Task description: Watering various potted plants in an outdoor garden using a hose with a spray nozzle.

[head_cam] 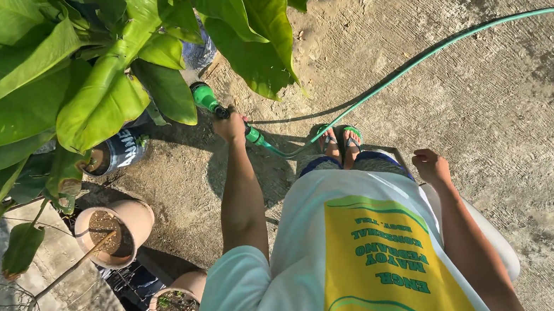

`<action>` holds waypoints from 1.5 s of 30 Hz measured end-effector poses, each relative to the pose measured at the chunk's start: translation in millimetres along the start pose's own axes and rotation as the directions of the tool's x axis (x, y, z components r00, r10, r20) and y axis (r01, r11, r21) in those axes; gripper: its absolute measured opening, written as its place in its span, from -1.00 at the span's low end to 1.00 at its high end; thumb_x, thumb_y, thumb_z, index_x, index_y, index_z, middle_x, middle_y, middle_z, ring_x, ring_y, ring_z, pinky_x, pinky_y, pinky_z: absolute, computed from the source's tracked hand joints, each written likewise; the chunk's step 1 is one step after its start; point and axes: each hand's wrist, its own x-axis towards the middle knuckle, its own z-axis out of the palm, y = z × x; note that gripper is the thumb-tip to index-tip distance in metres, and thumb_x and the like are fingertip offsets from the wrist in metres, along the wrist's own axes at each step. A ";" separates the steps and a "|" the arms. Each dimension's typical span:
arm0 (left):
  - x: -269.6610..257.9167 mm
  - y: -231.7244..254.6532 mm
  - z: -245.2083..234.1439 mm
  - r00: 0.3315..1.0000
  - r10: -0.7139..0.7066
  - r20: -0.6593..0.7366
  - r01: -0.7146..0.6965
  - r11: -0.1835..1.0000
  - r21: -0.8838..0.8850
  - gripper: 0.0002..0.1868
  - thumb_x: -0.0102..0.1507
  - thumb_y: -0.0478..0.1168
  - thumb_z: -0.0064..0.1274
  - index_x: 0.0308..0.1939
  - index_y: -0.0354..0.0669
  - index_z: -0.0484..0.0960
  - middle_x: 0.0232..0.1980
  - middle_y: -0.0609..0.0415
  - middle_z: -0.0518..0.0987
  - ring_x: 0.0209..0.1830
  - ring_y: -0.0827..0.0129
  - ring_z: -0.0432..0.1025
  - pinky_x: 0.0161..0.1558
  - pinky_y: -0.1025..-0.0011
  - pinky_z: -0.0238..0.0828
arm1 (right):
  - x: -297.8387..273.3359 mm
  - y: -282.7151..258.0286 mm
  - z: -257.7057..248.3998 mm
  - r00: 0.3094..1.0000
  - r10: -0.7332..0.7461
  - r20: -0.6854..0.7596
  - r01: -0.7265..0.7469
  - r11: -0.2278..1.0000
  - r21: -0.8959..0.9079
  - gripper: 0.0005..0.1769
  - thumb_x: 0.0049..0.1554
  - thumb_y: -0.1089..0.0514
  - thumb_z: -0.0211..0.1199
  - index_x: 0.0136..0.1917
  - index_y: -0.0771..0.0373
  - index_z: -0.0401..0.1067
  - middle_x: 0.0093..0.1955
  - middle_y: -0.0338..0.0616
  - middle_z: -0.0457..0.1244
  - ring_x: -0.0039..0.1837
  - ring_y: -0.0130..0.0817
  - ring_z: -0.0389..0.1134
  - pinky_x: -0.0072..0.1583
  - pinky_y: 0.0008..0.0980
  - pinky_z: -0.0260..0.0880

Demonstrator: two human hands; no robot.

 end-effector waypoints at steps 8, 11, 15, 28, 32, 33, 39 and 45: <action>6.7 -3.2 10.5 0.999 -0.010 -0.049 0.008 1.000 -0.030 -0.91 0.26 -0.41 -0.01 -0.30 -0.44 0.54 -0.50 -0.08 0.54 -0.69 0.35 0.42 -0.61 0.39 0.48 | -12.5 34.6 -58.5 0.963 0.260 0.071 -0.266 0.959 0.099 -0.55 0.15 -0.04 0.24 0.27 0.14 0.55 0.04 -0.06 0.46 0.00 -0.25 0.50 0.08 -0.29 0.44; 2.8 -8.6 17.0 0.996 -0.036 -0.087 0.034 0.999 -0.024 -0.91 0.24 -0.43 -0.01 -0.29 -0.48 0.54 -0.49 -0.11 0.55 -0.69 0.34 0.43 -0.63 0.38 0.48 | 13.6 72.5 -75.7 0.953 0.288 0.095 -0.300 0.941 0.158 -0.54 0.14 -0.02 0.26 0.27 0.14 0.54 0.02 -0.08 0.47 -0.03 -0.31 0.49 0.05 -0.33 0.43; 4.5 -45.0 33.0 0.973 -0.068 -0.222 0.077 0.997 0.031 -0.89 0.24 -0.44 0.05 -0.23 -0.52 0.51 -0.45 -0.16 0.61 -0.68 0.31 0.50 -0.62 0.35 0.50 | 65.2 91.1 -130.2 0.974 0.195 0.119 -0.210 0.969 0.132 -0.57 0.16 0.01 0.26 0.26 0.15 0.51 0.01 -0.11 0.47 -0.05 -0.34 0.48 0.02 -0.33 0.43; -253.3 -39.8 267.0 0.994 0.096 0.056 -0.111 0.832 0.544 -0.63 0.13 -0.07 0.22 -0.11 -0.26 0.64 -0.29 -0.25 0.64 -0.27 -0.11 0.58 -0.22 0.05 0.51 | 190.1 -152.2 -233.8 0.728 -0.526 0.439 0.412 0.848 0.334 -0.39 0.11 0.10 0.38 0.40 0.25 0.35 0.19 -0.03 0.40 0.22 -0.31 0.46 0.25 -0.31 0.50; -259.2 23.0 335.8 0.927 0.344 0.147 -0.374 0.833 0.409 -0.74 0.15 -0.12 0.17 -0.27 -0.27 0.61 -0.39 -0.23 0.62 -0.35 -0.15 0.55 -0.28 0.06 0.48 | 194.1 -228.3 -221.1 0.535 -0.609 0.585 0.409 0.793 0.452 0.00 -0.06 0.23 0.54 0.52 0.29 0.07 0.38 0.05 0.22 0.44 -0.18 0.22 0.37 -0.17 0.31; -258.2 38.6 347.8 0.916 0.395 0.065 -0.387 0.831 0.399 -0.77 0.21 -0.12 0.15 -0.29 -0.26 0.62 -0.41 -0.21 0.61 -0.37 -0.15 0.54 -0.27 0.07 0.48 | 192.5 -243.5 -217.2 0.469 -0.652 0.595 0.385 0.758 0.527 0.08 -0.09 0.26 0.54 0.55 0.29 -0.02 0.38 0.08 0.21 0.44 -0.16 0.22 0.36 -0.15 0.31; -238.4 144.4 345.2 0.946 0.321 -0.032 -0.308 0.928 0.209 -0.73 0.15 -0.08 0.17 -0.35 -0.25 0.61 -0.46 -0.18 0.63 -0.43 -0.01 0.59 -0.33 0.13 0.50 | 183.1 -338.8 -239.9 0.558 -0.633 0.536 0.384 0.770 0.509 0.13 -0.16 0.21 0.48 0.56 0.25 -0.05 0.23 0.01 0.31 0.24 -0.18 0.41 0.18 -0.21 0.51; -215.3 158.2 314.5 0.927 0.369 -0.066 -0.319 0.868 0.382 -0.64 0.15 0.06 0.22 -0.36 -0.19 0.70 -0.35 -0.18 0.67 -0.31 -0.05 0.59 -0.21 0.11 0.51 | 176.3 -395.1 -230.5 0.468 -0.706 0.531 0.541 0.704 0.460 -0.09 -0.11 0.33 0.52 0.38 0.27 0.06 0.18 -0.03 0.31 0.21 -0.22 0.37 0.18 -0.28 0.47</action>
